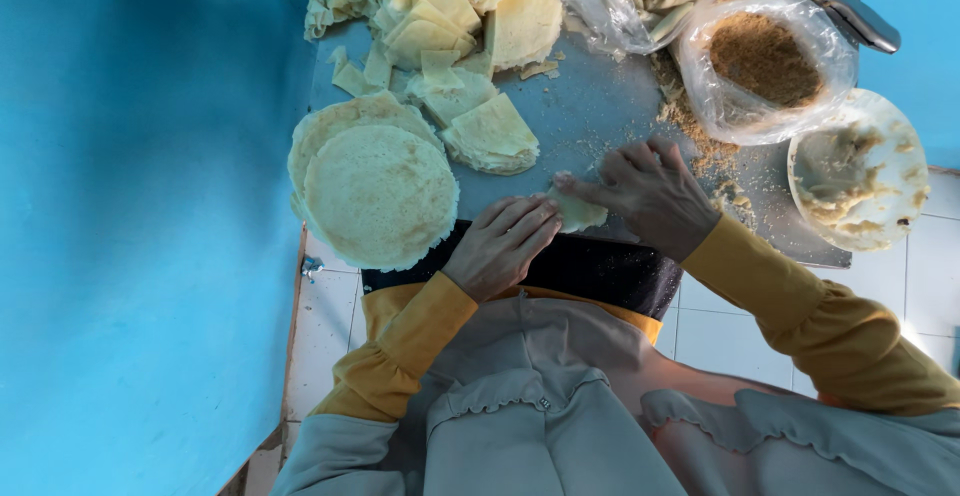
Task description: The person sits at a work table and assembles filled pastries. They pick up small flat dough pieces one at a time, dip or press them into a container of brown sugar powder, and place the coated pieces onto round flat dough bases, repeating this cycle continuously.
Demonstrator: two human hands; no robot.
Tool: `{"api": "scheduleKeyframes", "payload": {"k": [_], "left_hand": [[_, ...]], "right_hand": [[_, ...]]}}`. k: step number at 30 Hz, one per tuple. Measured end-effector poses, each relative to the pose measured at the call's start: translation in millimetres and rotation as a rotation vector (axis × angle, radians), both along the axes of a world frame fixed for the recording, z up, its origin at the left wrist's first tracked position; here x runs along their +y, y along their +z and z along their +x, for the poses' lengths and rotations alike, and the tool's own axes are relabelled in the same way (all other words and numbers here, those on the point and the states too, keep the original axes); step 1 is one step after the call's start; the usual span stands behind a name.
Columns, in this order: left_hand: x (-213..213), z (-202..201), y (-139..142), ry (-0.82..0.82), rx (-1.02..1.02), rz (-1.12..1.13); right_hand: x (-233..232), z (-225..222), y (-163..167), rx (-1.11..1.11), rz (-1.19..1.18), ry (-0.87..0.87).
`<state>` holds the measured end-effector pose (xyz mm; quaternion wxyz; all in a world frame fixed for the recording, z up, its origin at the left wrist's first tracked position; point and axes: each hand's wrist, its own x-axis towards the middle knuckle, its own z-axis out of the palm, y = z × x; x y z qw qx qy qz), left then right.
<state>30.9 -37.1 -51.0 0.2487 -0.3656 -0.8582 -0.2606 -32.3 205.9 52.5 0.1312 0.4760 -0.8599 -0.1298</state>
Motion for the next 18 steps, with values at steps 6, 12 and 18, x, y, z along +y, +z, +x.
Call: {"api": "scheduleKeyframes", "payload": {"k": [6,12,18], "left_hand": [[-1,4,6,-0.001,-0.014,0.015],[-3,4,12,-0.009,-0.027,0.044],[1,-2,6,0.005,-0.010,0.072]], "right_hand": [[-1,1,8,0.103,0.052,-0.057],[-14,23,12,-0.192,-0.340,-0.183],[26,22,4,-0.307,-0.509,-0.125]]}}
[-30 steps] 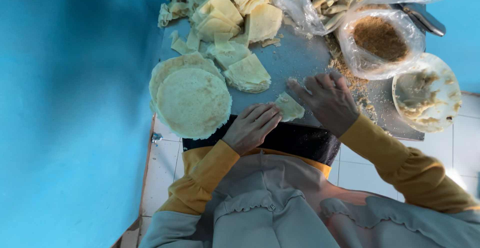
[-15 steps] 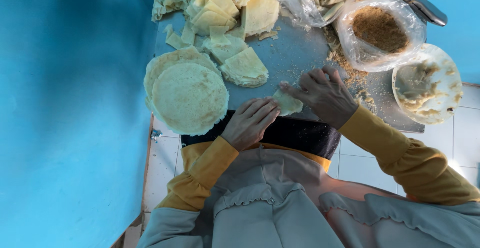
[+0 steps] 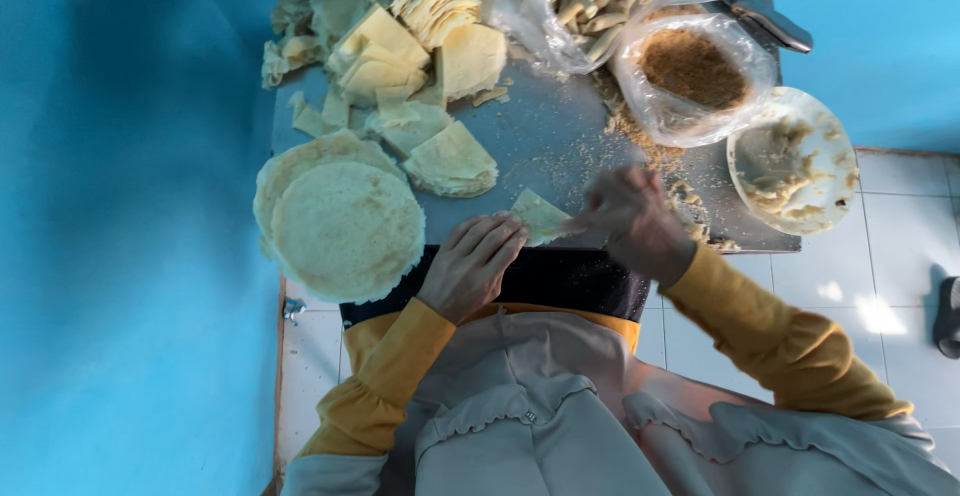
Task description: The person sits at a work table and assembles filled pastries. They pick up small flat dough pieces one at a time, dip or press them into a container of brown sugar powder, and place the coated pieces onto round flat dough bases, repeating this cycle continuously.
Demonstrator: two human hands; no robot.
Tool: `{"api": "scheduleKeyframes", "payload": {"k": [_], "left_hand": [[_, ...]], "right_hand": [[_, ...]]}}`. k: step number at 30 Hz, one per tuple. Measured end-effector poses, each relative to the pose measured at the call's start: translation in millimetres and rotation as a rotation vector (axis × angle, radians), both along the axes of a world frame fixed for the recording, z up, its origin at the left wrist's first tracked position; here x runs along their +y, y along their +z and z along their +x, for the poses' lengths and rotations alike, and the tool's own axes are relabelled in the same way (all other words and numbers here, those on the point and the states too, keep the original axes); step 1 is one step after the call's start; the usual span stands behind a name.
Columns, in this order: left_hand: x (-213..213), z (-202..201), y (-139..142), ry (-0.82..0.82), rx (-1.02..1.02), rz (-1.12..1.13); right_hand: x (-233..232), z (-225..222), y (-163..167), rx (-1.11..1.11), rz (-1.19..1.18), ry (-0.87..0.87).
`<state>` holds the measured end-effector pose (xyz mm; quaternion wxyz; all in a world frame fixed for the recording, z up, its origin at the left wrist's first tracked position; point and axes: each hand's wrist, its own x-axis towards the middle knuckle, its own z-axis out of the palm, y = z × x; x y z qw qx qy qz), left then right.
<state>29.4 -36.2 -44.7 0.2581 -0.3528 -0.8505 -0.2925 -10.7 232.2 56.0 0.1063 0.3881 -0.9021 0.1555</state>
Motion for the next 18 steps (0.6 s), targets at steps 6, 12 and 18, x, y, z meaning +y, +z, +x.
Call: {"api": "scheduleKeyframes", "payload": {"k": [6,12,18], "left_hand": [[4,0,-2,0.012,-0.011,-0.006],[6,-5,-2,-0.005,-0.016,0.071],[8,5,17,0.107,-0.188,0.296]], "right_hand": [[96,-114,33,0.071,-0.064,-0.164],[111,-157,21,-0.037,0.361,-0.437],[106,-158,9,-0.066,0.419,-0.496]]}}
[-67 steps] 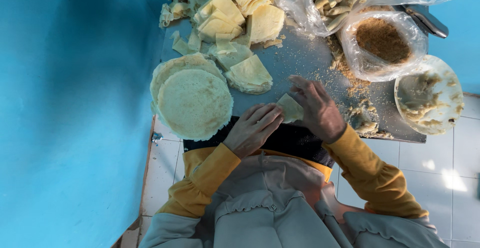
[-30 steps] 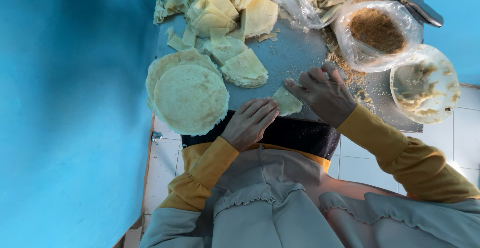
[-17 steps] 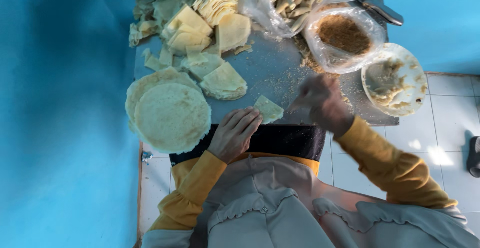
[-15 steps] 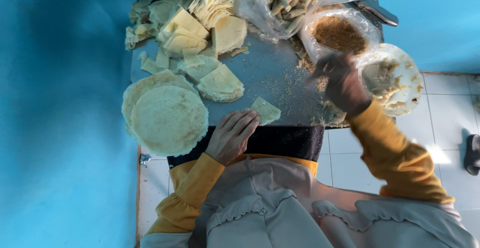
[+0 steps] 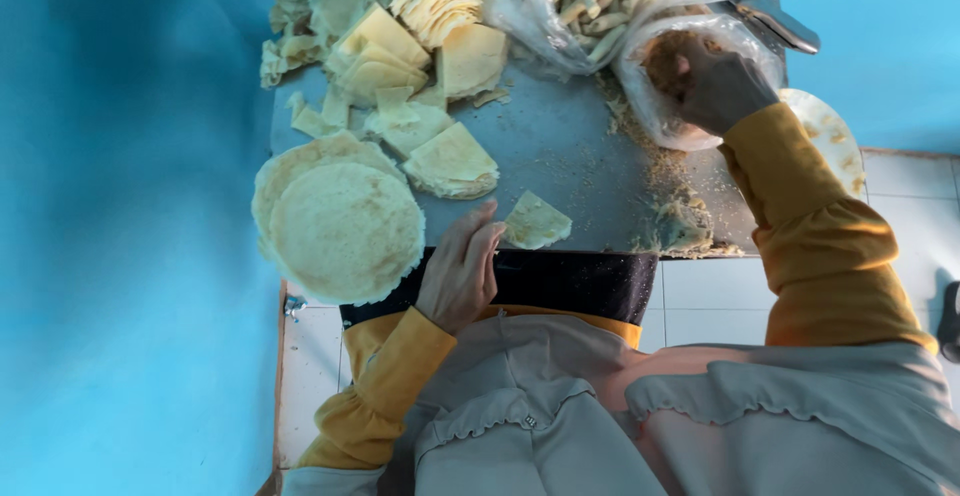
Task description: The person sits at a work table and assembles filled pastries. They pick up small flat dough pieces one at a time, dip or press them into a container of brown sugar powder, and place the coated pieces onto round flat dough bases, repeating this cycle continuously.
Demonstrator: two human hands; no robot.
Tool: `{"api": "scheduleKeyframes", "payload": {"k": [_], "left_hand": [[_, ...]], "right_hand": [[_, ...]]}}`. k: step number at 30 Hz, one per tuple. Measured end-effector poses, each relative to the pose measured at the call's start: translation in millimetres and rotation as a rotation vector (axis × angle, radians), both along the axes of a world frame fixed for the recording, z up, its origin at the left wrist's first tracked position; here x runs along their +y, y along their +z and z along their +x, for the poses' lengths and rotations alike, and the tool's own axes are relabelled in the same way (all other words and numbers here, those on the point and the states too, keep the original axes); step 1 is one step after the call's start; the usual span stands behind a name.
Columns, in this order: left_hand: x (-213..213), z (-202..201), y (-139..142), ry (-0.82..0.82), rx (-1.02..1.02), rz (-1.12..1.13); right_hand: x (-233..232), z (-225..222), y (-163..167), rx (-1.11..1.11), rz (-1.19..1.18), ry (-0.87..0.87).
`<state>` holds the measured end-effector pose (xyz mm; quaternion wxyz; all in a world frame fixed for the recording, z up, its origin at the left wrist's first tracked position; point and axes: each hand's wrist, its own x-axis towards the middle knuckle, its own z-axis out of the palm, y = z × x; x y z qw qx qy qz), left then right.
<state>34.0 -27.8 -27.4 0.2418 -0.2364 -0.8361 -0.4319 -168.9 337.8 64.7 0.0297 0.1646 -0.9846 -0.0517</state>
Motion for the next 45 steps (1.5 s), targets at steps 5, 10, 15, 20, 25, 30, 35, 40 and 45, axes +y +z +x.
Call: {"api": "scheduleKeyframes", "payload": {"k": [5,10,15,20,25,30,35,40,45], "left_hand": [[6,6,22,0.206,-0.061,-0.044],[13,5,33,0.259,-0.173,-0.073],[15,6,40,0.288,-0.173,-0.104],[14,6,41,0.297,-0.187,-0.132],[17,7,38,0.310,-0.182,-0.128],[19,11,38,0.266,-0.171,-0.070],[21,12,40,0.198,-0.230,-0.014],[20,16,38,0.129,-0.146,0.048],[18,19,33,0.048,-0.130,0.033]], "right_hand": [[3,15,15,0.109,-0.426,0.267],[-49,67,7,-0.438,-1.218,0.192],[-137,136,-22,-0.357,-0.938,0.374],[-164,168,-11,0.036,-0.586,0.684],[-155,190,-4,0.121,-0.510,0.457],[-152,187,-11,0.008,-0.696,0.131],[-155,178,-10,-0.093,-0.715,0.107],[-157,176,-5,-0.101,-0.706,0.183],[-159,178,-2,-0.235,-0.856,0.178]]}}
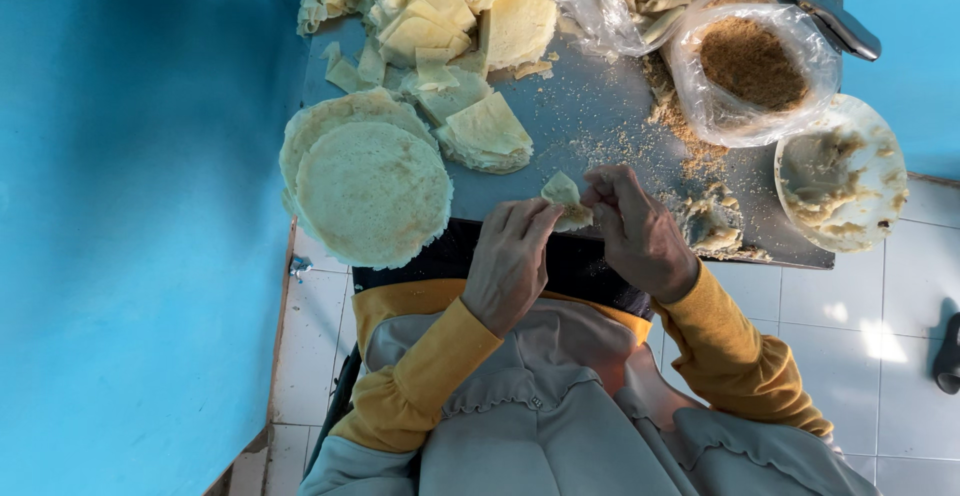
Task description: The person sits at a work table and assembles filled pastries. They pick up small flat dough pieces one at a time, dip or press them into a container of brown sugar powder, and place the coated pieces onto round flat dough bases, repeating this cycle continuously.
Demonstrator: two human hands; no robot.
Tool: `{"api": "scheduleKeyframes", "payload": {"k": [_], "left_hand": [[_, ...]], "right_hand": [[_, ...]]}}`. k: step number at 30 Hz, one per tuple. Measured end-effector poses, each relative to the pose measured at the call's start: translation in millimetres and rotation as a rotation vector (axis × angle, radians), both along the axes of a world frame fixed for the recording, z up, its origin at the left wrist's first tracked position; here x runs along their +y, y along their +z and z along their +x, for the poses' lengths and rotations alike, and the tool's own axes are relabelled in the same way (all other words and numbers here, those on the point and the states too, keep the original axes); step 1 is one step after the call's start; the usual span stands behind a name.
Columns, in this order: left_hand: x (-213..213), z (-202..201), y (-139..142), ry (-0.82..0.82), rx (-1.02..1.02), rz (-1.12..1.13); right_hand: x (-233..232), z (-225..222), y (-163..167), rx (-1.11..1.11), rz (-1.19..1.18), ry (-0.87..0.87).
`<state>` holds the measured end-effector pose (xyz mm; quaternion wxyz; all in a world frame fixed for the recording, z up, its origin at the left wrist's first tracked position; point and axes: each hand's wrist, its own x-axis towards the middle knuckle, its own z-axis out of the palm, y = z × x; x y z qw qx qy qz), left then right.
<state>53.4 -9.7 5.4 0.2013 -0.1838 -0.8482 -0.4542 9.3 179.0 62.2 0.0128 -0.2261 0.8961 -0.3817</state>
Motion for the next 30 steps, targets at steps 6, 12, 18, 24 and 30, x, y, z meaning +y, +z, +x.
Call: {"api": "scheduleKeyframes", "payload": {"k": [6,12,18,24,30], "left_hand": [[1,0,-7,-0.011,0.030,-0.115],[-10,-11,-18,-0.041,0.159,-0.201],[-20,-28,-28,-0.150,0.276,-0.229],[-14,-33,-26,-0.152,0.326,-0.294],[-1,-40,-7,-0.059,0.009,-0.057]], "right_hand": [[-5,4,-2,-0.032,-0.057,-0.012],[-9,17,-16,0.268,0.108,-0.014],[4,23,-21,0.349,0.157,0.060],[10,16,-13,0.423,0.222,0.116],[8,-25,-1,-0.025,0.061,0.172]]}}
